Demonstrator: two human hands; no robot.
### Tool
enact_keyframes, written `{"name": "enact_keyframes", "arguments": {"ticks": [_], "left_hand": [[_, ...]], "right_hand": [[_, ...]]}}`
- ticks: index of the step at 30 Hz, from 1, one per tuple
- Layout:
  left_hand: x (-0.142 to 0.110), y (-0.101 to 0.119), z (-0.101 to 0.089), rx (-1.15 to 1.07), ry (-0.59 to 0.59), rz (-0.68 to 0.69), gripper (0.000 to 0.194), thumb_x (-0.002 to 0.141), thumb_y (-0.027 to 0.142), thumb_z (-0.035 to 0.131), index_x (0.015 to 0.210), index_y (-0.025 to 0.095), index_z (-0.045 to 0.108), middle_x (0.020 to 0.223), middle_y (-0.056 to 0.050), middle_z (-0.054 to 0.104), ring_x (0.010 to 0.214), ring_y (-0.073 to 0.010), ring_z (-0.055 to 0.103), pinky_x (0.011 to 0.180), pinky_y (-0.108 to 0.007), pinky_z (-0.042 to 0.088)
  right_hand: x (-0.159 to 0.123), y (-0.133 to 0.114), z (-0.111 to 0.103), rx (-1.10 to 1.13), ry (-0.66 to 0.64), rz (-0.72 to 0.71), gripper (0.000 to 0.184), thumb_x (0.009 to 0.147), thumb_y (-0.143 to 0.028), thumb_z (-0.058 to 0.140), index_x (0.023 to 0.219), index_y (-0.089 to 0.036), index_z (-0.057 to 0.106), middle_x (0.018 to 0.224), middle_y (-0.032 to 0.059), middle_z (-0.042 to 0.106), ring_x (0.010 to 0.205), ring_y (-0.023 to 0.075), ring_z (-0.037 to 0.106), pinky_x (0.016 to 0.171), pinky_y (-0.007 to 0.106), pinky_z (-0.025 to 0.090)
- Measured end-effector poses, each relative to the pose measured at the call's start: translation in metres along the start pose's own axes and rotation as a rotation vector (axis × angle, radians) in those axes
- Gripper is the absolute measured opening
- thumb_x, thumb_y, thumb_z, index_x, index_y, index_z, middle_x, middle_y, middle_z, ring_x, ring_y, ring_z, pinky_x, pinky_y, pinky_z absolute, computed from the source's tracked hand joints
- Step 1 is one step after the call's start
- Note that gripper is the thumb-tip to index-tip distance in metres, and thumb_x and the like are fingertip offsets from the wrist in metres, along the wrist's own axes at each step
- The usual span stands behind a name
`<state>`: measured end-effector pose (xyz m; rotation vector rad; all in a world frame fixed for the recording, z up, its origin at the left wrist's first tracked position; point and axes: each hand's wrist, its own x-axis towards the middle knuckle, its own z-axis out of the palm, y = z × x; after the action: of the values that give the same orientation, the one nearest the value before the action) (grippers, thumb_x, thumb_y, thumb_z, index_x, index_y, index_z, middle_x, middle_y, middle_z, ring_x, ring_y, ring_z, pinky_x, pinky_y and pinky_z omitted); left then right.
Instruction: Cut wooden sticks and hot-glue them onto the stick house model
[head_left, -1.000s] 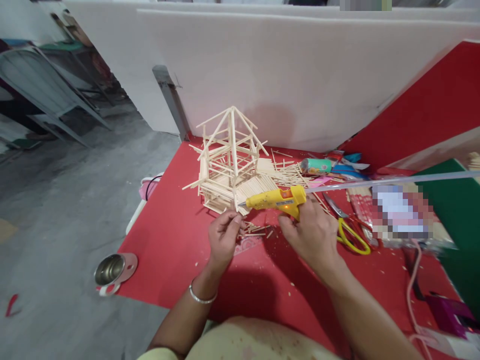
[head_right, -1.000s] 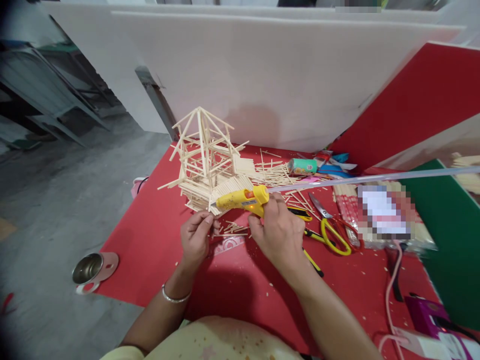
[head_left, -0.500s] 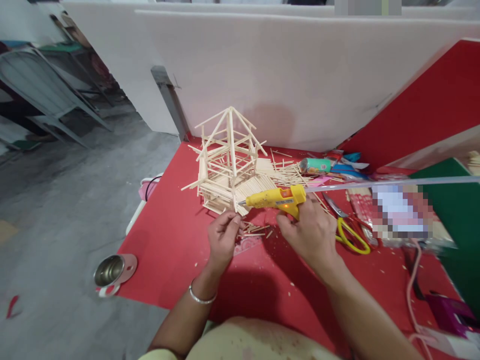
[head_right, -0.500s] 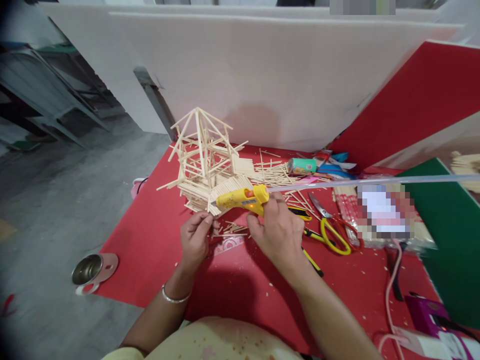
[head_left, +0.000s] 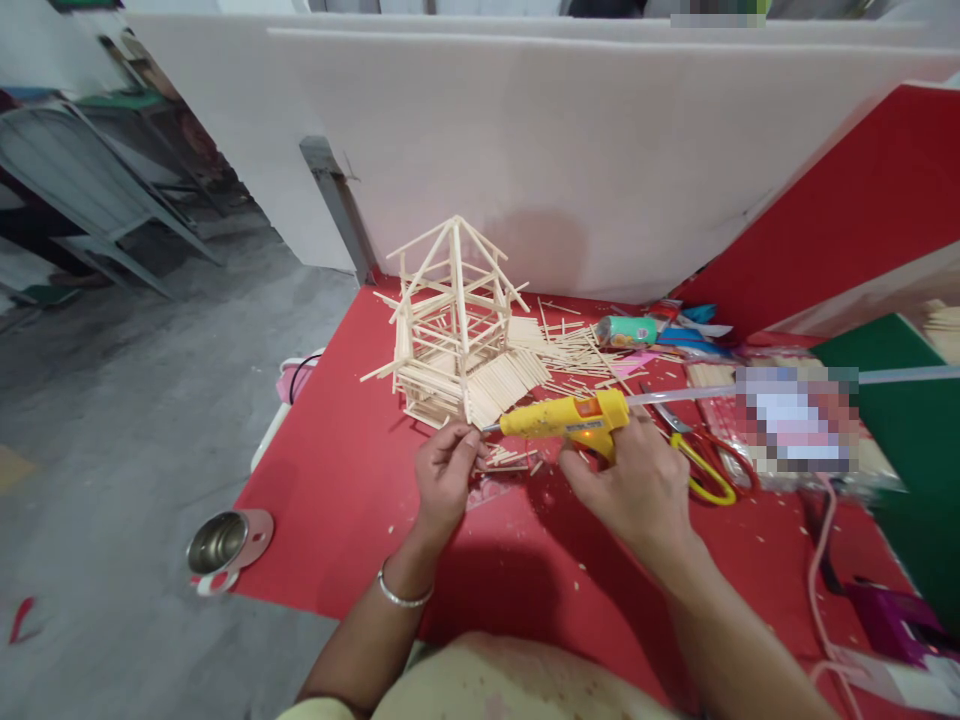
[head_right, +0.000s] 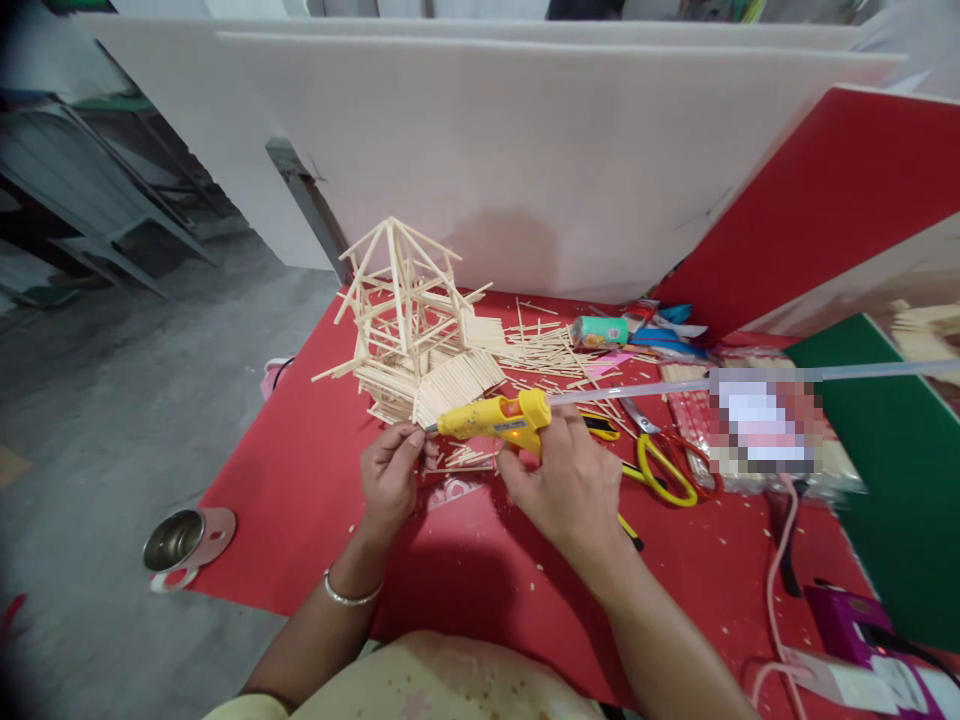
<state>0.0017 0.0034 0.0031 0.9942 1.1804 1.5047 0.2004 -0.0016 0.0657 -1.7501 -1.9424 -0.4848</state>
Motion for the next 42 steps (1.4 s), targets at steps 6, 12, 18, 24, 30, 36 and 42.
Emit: {"name": "enact_keyframes", "arguments": {"ticks": [6, 12, 18, 24, 30, 36, 42], "left_hand": [[0.000, -0.002, -0.002, -0.002, 0.001, -0.002, 0.028, 0.089, 0.039, 0.066, 0.073, 0.017, 0.066, 0.063, 0.000, 0.064, 0.053, -0.0094, 0.054, 0.053, -0.021, 0.043], [0.000, -0.007, -0.004, -0.033, -0.006, -0.003, 0.027, 0.088, 0.041, 0.067, 0.078, 0.016, 0.069, 0.064, 0.000, 0.064, 0.051, -0.0089, 0.053, 0.050, -0.020, 0.042], [-0.003, -0.007, -0.003, -0.067, -0.022, -0.017, 0.029, 0.086, 0.043, 0.068, 0.082, 0.015, 0.071, 0.063, 0.000, 0.064, 0.050, -0.0091, 0.054, 0.047, -0.019, 0.041], [-0.007, -0.011, -0.005, -0.069, -0.030, -0.022, 0.029, 0.085, 0.044, 0.069, 0.082, 0.015, 0.071, 0.063, 0.000, 0.064, 0.049, -0.0087, 0.054, 0.050, -0.020, 0.044], [-0.005, -0.010, -0.008, -0.095, -0.005, -0.033, 0.028, 0.083, 0.042, 0.069, 0.079, 0.015, 0.070, 0.060, 0.001, 0.061, 0.048, -0.0087, 0.053, 0.049, -0.020, 0.043], [-0.006, -0.004, -0.011, -0.103, 0.002, -0.020, 0.026, 0.085, 0.040, 0.068, 0.080, 0.014, 0.071, 0.060, 0.000, 0.061, 0.049, -0.0082, 0.051, 0.050, -0.020, 0.040], [-0.008, 0.000, -0.012, -0.140, -0.007, -0.043, 0.025, 0.086, 0.038, 0.067, 0.079, 0.015, 0.071, 0.059, 0.002, 0.059, 0.048, -0.0078, 0.050, 0.049, -0.019, 0.042]], "right_hand": [[-0.019, 0.016, -0.011, 0.113, -0.011, 0.037, 0.047, 0.088, -0.063, 0.057, 0.094, -0.017, 0.061, 0.081, 0.0079, 0.065, 0.066, 0.0208, 0.059, 0.056, 0.030, 0.039], [-0.070, 0.046, -0.025, 0.114, -0.031, 0.150, 0.052, 0.084, -0.072, 0.060, 0.085, -0.021, 0.055, 0.074, 0.0043, 0.059, 0.069, 0.0224, 0.059, 0.058, 0.031, 0.043], [-0.111, 0.050, -0.044, 0.047, -0.049, 0.267, 0.054, 0.082, -0.076, 0.059, 0.083, -0.021, 0.055, 0.074, 0.0042, 0.056, 0.065, 0.0218, 0.056, 0.054, 0.031, 0.039], [-0.088, 0.026, -0.062, 0.041, -0.002, 0.260, 0.056, 0.079, -0.077, 0.061, 0.076, -0.022, 0.053, 0.066, 0.0003, 0.052, 0.055, 0.0169, 0.050, 0.052, 0.029, 0.035], [-0.038, -0.011, -0.059, -0.042, 0.156, 0.051, 0.045, 0.082, -0.063, 0.066, 0.077, -0.020, 0.054, 0.066, 0.0003, 0.054, 0.055, 0.0152, 0.050, 0.052, 0.027, 0.032], [-0.007, -0.036, -0.046, -0.147, 0.133, -0.044, 0.040, 0.087, -0.056, 0.061, 0.086, -0.016, 0.065, 0.076, 0.0047, 0.061, 0.057, 0.0142, 0.050, 0.053, 0.027, 0.027], [-0.002, -0.041, -0.034, -0.186, 0.066, -0.035, 0.043, 0.089, -0.056, 0.057, 0.099, -0.016, 0.068, 0.083, 0.0058, 0.063, 0.057, 0.0137, 0.050, 0.054, 0.027, 0.023]]}}
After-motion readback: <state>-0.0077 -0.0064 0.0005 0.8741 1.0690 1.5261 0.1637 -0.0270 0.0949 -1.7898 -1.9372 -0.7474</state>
